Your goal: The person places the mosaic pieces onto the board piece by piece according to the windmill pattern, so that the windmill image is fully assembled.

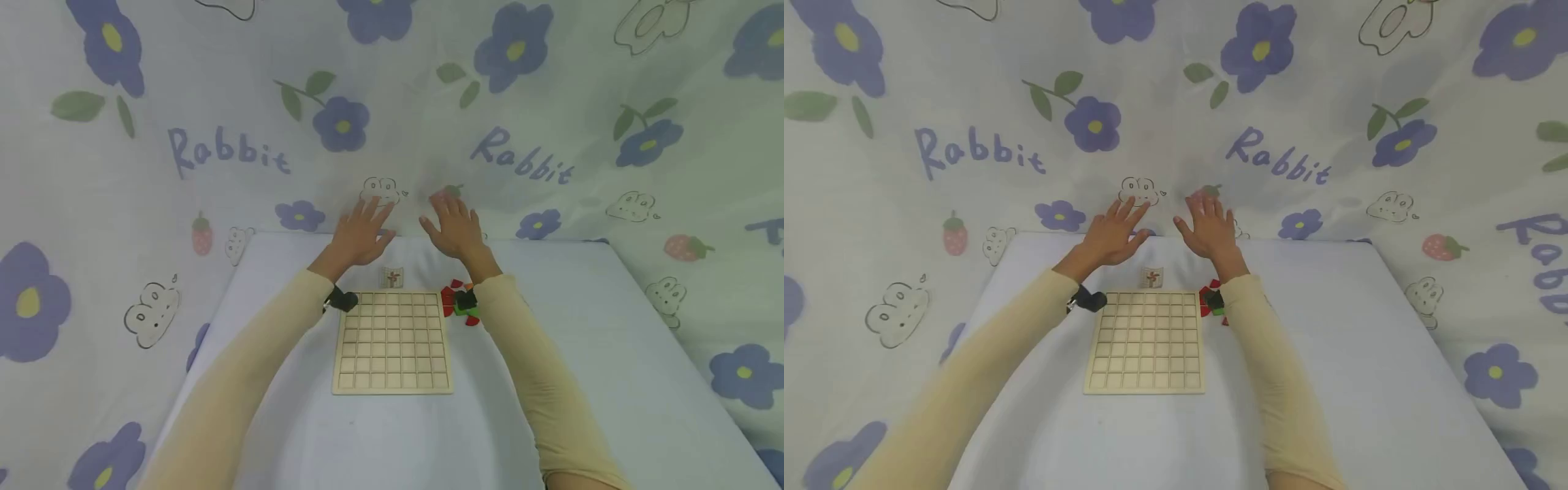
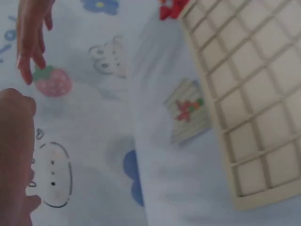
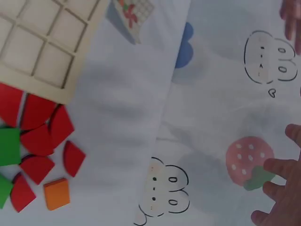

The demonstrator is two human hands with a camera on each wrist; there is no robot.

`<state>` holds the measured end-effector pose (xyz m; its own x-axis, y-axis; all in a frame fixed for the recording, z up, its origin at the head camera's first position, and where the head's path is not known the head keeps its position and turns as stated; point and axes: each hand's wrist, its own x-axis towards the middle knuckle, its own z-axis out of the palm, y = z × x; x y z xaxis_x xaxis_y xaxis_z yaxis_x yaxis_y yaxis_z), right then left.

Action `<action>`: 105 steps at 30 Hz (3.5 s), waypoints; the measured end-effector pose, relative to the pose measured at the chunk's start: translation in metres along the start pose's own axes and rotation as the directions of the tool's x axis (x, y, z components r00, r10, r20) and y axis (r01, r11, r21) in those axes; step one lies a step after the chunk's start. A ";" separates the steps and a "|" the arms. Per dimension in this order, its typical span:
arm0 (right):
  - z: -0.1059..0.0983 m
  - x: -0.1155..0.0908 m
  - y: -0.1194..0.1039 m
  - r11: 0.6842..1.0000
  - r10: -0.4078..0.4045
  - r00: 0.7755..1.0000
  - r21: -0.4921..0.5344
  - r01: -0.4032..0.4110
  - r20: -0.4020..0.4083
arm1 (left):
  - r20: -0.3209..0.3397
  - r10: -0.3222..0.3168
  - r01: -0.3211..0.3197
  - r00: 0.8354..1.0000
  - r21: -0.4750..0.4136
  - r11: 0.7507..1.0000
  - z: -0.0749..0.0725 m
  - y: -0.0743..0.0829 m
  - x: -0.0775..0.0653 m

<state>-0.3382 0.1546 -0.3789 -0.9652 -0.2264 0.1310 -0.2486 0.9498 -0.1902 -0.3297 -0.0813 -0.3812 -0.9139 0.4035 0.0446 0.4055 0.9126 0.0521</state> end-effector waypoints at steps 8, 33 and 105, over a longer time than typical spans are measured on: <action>0.033 -0.041 0.037 0.995 -0.092 0.995 -0.038 0.091 -0.023 | 0.004 0.174 -0.173 0.985 -0.075 0.982 0.049 -0.010 -0.074; 0.099 -0.058 0.073 0.995 0.096 0.994 -0.007 -0.095 0.049 | -0.047 0.190 -0.196 0.981 -0.238 0.951 0.129 -0.032 -0.195; 0.125 -0.090 -0.036 0.865 -0.219 0.976 0.464 0.194 0.000 | -0.149 0.177 -0.204 0.973 -0.192 0.960 0.153 -0.034 -0.190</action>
<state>-0.2525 0.1135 -0.5051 -0.8875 -0.4288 0.1690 -0.4396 0.6771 -0.5902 -0.1723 -0.1787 -0.5436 -0.8145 0.5441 0.2014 0.5793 0.7812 0.2325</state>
